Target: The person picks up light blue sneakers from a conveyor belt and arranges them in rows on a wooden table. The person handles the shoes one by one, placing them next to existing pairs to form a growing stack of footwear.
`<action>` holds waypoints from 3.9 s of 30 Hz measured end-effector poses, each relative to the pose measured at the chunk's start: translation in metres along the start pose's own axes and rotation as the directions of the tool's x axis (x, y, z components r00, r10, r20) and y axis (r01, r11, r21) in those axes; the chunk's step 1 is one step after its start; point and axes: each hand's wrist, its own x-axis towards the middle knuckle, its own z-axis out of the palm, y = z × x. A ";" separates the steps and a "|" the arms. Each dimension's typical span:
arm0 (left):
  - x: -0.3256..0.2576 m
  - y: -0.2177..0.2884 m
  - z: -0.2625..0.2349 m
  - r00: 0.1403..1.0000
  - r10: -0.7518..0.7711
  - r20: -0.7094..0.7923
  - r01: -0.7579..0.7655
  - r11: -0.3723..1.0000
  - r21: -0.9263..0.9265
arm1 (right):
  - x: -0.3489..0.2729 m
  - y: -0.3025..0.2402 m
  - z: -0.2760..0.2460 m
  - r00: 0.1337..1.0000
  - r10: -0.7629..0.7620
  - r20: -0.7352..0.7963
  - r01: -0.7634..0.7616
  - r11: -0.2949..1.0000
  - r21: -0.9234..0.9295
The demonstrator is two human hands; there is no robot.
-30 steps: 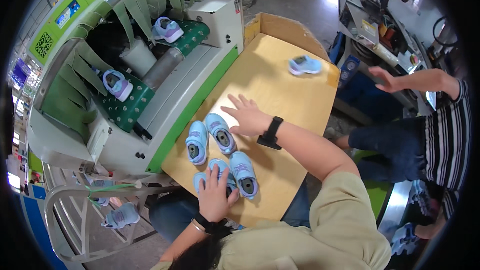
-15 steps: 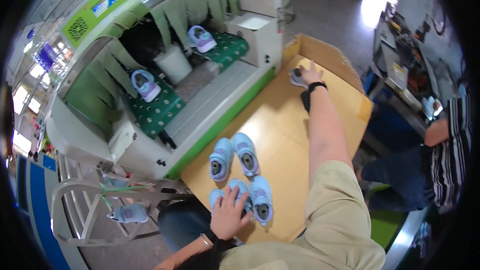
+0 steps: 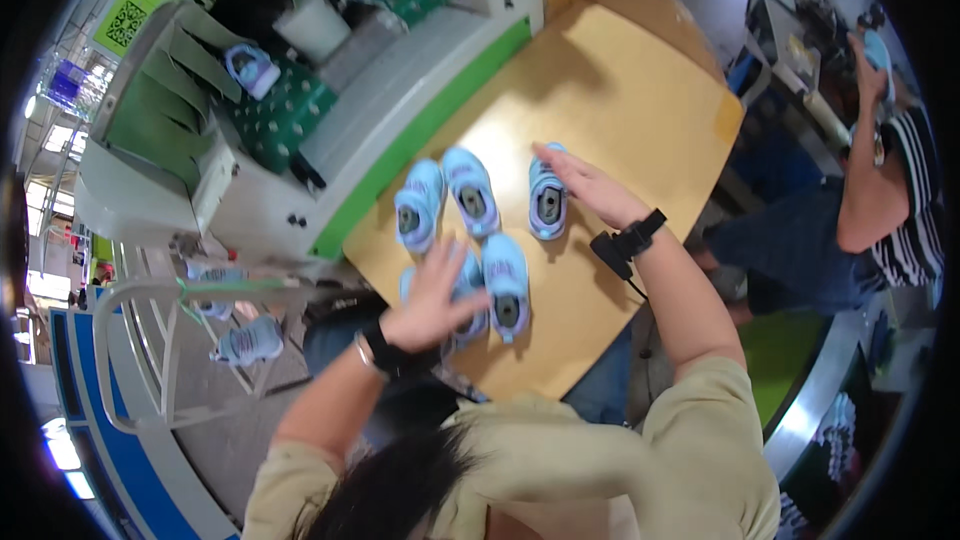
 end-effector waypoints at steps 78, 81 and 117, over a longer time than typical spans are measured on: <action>0.058 0.047 0.089 0.927 -0.100 -0.360 0.009 0.969 -0.247 | -0.015 0.038 0.030 0.996 0.076 0.051 -0.081 0.993 0.091; 0.062 0.030 0.128 0.944 -0.105 -0.312 -0.041 0.902 -0.429 | -0.019 0.006 0.026 0.998 0.062 -0.029 -0.064 0.992 -0.107; -0.042 -0.016 0.027 0.979 -0.196 -0.050 0.201 0.968 0.150 | 0.226 -0.150 0.090 0.603 -0.796 0.057 0.642 0.442 -0.626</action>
